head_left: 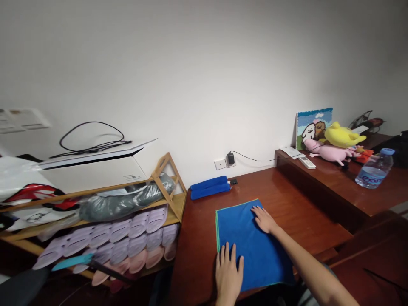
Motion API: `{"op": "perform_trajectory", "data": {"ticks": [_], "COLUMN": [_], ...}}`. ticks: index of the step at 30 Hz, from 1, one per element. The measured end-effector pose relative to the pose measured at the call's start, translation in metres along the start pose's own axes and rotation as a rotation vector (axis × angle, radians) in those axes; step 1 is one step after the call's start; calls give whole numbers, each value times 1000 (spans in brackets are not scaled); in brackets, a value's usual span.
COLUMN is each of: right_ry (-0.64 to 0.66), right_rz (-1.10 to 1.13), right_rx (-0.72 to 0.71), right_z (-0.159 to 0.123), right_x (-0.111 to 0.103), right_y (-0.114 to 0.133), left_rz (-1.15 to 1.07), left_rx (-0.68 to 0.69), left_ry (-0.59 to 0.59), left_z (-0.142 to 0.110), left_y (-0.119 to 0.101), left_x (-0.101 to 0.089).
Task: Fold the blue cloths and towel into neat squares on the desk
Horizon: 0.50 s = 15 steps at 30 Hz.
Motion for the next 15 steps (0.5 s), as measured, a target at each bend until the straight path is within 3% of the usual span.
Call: {"op": "perform_trajectory", "data": {"ticks": [3,6,9,12,15], "right_ry": [-91,-70,-68,-89,-100], "right_rz": [-7,-71,-121,-133,-122], "right_rx": [92,145,199,234,208], "right_z": [5,7,14,26,37], "right_x": [7,16,18,15,15], "right_y": [3,2,-4,-10,-16], "left_rz": [-15,-1,25,41,17], "left_rx": [48,49,23,11,44], "left_ry": [41,151,211,177,118], "left_z": [53,98,114,118,136], "left_y": [3,5,11,15,0], "left_x": [-12,-12,0,12,20]}}
Point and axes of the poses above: each hand's wrist, its own z-axis towards the middle knuckle, its own x-axis out of the palm, y = z × x, the point moved 1 cm from there along z, towards the middle knuckle, and after that the axes turned 2 degrees about x, right-handed, at the moved point
